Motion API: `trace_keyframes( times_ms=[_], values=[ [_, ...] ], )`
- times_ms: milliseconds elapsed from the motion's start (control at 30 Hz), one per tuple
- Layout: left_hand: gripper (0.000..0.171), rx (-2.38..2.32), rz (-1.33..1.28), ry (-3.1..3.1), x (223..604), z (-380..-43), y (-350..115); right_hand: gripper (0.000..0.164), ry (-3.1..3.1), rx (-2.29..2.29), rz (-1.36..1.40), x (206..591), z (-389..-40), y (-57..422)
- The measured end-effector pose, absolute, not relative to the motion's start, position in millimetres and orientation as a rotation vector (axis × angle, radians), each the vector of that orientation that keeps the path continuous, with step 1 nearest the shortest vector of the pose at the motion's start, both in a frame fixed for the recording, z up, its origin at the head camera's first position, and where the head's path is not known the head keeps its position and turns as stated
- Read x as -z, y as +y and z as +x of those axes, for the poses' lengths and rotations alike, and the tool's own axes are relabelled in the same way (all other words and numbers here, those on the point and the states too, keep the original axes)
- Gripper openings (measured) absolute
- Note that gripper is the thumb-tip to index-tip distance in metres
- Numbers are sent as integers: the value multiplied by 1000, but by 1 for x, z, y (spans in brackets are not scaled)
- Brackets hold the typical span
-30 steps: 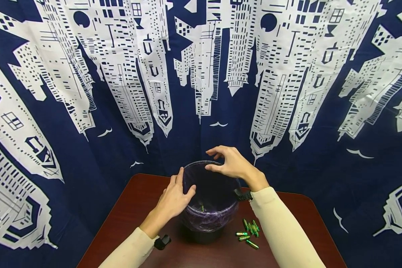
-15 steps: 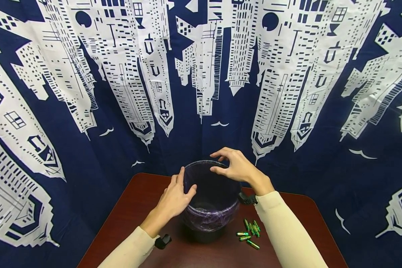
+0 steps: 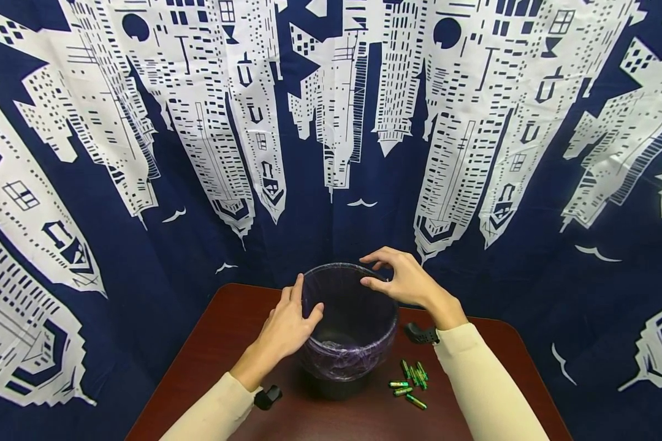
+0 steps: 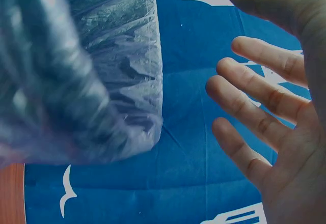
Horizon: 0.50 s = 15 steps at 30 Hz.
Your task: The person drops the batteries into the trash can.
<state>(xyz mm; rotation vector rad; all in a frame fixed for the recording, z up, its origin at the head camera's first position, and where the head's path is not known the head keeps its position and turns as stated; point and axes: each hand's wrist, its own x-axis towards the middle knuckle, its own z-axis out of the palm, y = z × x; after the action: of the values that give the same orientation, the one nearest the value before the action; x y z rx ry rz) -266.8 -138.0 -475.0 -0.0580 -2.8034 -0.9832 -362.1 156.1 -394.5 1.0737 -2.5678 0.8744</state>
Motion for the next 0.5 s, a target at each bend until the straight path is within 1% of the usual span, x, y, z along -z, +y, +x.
trace_keyframes(
  times_ms=[167,500],
  values=[
    [99,985,-61,-2806,475,-266,-139,46,-2584,-893,1039,398,-358,167],
    [99,978,-57,-2807,475,-267,-139,41,-2571,-872,988,407,-353,191]
  ],
)
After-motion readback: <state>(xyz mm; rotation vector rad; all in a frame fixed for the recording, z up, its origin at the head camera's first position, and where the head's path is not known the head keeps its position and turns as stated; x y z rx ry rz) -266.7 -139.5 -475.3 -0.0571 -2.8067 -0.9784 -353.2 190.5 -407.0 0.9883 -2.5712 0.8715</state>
